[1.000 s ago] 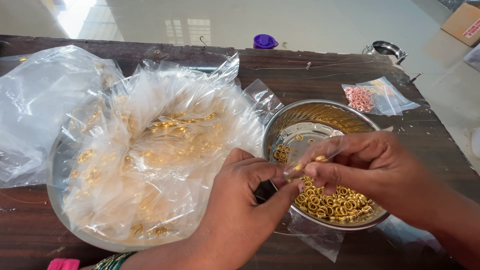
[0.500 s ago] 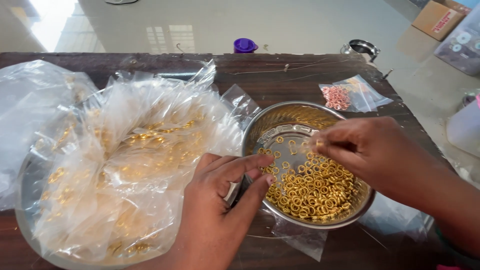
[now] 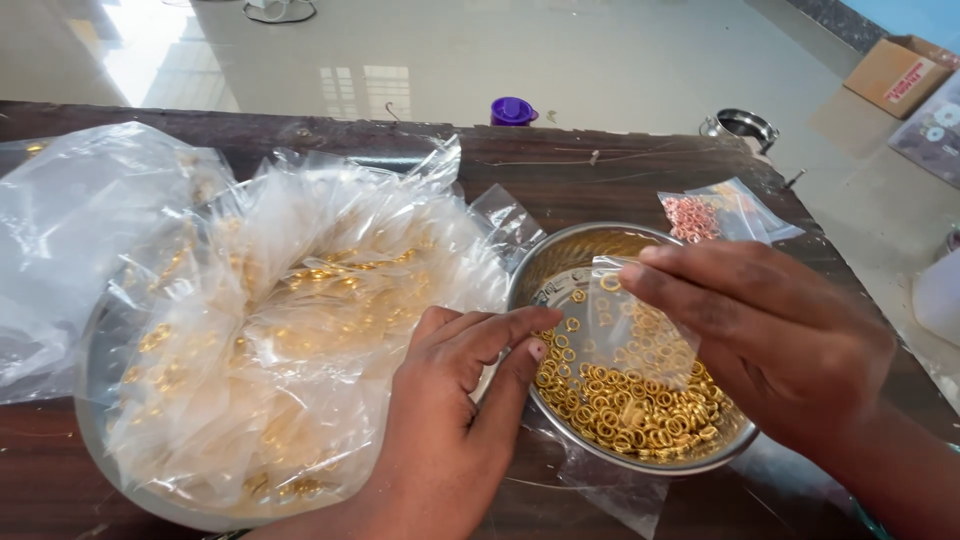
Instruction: Sorting small gold-colored rings into small plastic bags.
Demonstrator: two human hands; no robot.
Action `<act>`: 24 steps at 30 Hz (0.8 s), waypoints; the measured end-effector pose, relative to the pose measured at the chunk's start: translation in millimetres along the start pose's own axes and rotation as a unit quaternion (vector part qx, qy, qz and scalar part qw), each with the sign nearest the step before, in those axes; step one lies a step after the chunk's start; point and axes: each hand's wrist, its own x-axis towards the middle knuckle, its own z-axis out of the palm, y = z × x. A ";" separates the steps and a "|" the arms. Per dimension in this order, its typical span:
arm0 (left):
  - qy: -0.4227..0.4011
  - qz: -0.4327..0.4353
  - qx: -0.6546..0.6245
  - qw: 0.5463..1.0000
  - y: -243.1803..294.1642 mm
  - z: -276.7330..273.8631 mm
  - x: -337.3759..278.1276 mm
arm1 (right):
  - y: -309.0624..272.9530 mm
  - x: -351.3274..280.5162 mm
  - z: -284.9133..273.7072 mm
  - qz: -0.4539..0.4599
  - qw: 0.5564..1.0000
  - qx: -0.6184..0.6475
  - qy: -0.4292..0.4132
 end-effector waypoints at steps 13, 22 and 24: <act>-0.030 -0.007 -0.017 0.999 -2.9 -0.1 -0.7 | 4.2 -7.4 21.9 0.202 0.964 0.164 -0.057; -0.020 -0.005 -0.036 0.999 1.0 -0.5 -1.8 | 19.2 -30.5 30.3 0.363 0.724 0.544 -0.220; -0.002 0.003 -0.039 0.999 0.7 -1.4 -2.3 | 10.3 -21.1 26.9 0.343 0.721 0.557 -0.229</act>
